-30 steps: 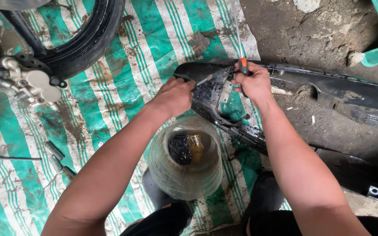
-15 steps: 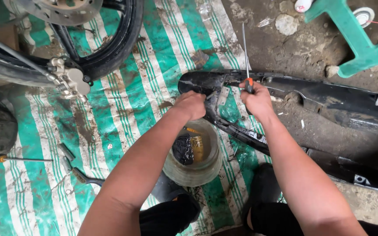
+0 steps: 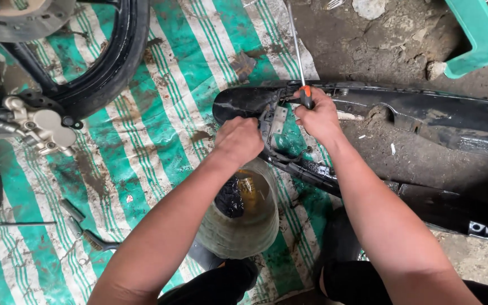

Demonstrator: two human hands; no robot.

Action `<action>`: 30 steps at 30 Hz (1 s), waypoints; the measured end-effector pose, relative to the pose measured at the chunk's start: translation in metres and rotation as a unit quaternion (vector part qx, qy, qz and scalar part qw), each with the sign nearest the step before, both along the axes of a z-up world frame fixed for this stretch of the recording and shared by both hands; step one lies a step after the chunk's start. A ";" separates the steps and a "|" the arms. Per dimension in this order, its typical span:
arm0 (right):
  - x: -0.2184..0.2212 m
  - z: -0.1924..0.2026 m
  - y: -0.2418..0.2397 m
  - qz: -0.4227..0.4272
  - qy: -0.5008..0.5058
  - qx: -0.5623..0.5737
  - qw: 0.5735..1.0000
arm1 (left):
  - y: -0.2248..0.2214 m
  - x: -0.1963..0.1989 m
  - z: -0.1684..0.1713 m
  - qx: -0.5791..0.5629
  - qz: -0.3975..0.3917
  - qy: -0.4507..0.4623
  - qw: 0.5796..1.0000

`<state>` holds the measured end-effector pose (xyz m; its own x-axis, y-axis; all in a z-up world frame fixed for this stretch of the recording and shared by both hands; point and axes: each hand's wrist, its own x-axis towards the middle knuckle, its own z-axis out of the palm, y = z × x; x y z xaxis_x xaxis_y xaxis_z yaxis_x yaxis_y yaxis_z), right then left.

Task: Repairing a motorcycle fairing using a screwdriver to pry parts apart

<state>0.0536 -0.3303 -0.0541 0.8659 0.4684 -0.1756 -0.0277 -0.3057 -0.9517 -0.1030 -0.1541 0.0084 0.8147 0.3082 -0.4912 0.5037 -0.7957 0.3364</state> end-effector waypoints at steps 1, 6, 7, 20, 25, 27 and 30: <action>0.002 -0.004 -0.003 -0.002 0.001 -0.002 1.000 | -0.010 0.005 0.001 -0.002 -0.002 0.001 1.000; -0.006 0.012 -0.005 0.077 -0.073 -0.074 0.992 | -0.038 0.024 0.006 0.017 0.030 0.008 0.999; -0.002 0.012 -0.003 0.077 -0.074 -0.072 0.992 | -0.036 0.025 0.012 0.020 0.030 0.007 0.999; 0.010 -0.040 0.003 0.131 -0.069 -0.133 0.980 | 0.003 0.016 0.036 -0.033 0.013 -0.019 0.999; 0.003 -0.039 0.002 0.079 -0.059 -0.104 0.990 | 0.006 0.002 0.043 -0.028 -0.015 -0.024 0.999; 0.008 -0.037 0.008 0.074 -0.059 -0.047 0.994 | 0.005 0.002 0.048 -0.044 -0.003 0.000 0.999; 0.006 -0.012 0.012 0.137 -0.073 -0.021 0.988 | -0.002 0.009 0.043 -0.047 0.026 0.003 0.999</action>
